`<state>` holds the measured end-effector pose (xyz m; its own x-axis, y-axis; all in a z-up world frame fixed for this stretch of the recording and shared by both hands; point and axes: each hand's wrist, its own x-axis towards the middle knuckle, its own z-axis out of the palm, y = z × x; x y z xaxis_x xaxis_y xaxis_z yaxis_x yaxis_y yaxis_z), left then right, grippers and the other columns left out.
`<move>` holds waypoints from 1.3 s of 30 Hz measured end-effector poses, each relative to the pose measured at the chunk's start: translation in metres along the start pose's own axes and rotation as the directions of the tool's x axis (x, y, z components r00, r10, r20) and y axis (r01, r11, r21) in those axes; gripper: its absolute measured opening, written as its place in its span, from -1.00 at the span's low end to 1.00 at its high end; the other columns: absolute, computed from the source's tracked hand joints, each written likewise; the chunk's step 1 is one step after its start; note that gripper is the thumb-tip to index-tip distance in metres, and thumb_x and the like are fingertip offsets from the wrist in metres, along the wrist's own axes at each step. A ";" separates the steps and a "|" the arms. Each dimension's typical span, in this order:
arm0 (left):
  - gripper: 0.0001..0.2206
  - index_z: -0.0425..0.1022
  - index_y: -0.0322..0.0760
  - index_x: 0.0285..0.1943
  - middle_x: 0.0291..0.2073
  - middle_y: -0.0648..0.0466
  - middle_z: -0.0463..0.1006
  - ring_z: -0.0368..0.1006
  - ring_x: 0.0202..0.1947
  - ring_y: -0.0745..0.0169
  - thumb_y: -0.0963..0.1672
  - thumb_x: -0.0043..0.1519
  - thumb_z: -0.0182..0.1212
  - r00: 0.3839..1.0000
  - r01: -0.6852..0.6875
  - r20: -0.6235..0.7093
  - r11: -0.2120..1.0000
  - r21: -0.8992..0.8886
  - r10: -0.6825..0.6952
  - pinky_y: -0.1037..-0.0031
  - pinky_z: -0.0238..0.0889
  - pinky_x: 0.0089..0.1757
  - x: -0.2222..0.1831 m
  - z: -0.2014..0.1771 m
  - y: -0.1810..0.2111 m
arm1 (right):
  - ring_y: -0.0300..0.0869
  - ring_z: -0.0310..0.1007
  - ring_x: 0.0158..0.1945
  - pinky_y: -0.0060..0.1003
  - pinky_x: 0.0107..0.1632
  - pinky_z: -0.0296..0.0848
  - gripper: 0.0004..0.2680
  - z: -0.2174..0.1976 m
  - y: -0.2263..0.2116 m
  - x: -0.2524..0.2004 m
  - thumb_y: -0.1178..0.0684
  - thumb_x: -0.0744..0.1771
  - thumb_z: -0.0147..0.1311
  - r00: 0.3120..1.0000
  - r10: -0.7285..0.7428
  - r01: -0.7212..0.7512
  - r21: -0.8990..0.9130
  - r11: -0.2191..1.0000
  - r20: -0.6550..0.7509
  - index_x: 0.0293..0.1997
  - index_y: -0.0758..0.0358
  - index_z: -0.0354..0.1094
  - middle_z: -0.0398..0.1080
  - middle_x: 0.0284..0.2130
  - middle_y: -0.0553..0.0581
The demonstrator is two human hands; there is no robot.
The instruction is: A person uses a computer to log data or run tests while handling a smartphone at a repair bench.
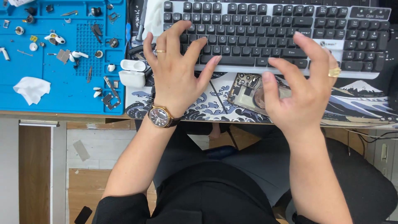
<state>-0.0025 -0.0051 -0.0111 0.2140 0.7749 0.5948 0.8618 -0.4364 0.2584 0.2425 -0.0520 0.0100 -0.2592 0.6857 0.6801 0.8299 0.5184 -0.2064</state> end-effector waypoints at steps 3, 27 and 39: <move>-0.70 0.61 -0.10 0.01 0.24 -0.05 0.33 0.41 0.15 -0.09 0.09 0.39 0.20 1.000 -0.025 0.001 0.999 0.044 0.025 -0.13 -0.15 0.21 -0.001 0.001 -0.001 | 0.26 0.43 0.23 0.23 0.31 0.27 -0.85 0.007 -0.010 0.008 0.14 0.45 0.14 1.000 -0.008 0.007 0.036 0.999 0.016 -0.07 0.45 0.60 0.31 0.22 0.43; -0.69 0.50 -0.20 0.04 0.12 -0.09 0.35 0.35 0.18 -0.07 0.06 0.36 0.25 0.998 -0.012 0.065 0.992 -0.124 0.020 -0.14 0.13 0.19 0.003 -0.005 0.000 | 0.24 0.17 0.47 0.35 0.47 0.01 -0.70 0.029 -0.012 0.024 -0.16 0.51 0.10 0.969 0.166 -0.140 -0.147 0.979 0.181 0.10 0.30 0.60 0.02 0.45 0.28; -0.74 0.47 -0.22 -0.05 0.08 -0.07 0.36 0.42 0.03 -0.05 0.02 0.37 0.18 0.999 -0.002 0.035 0.984 -0.176 0.009 -0.06 0.15 0.16 0.004 -0.007 -0.001 | 0.29 0.05 0.53 0.35 0.50 -0.05 -0.64 0.031 -0.029 0.029 -0.21 0.49 0.09 0.939 0.121 -0.101 -0.078 0.992 0.321 0.22 0.32 0.53 -0.05 0.48 0.32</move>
<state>-0.0056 -0.0046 -0.0034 0.2378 0.7867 0.5697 0.7666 -0.5122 0.3872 0.1954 -0.0313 0.0138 -0.3021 0.8708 0.3880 0.8879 0.4051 -0.2179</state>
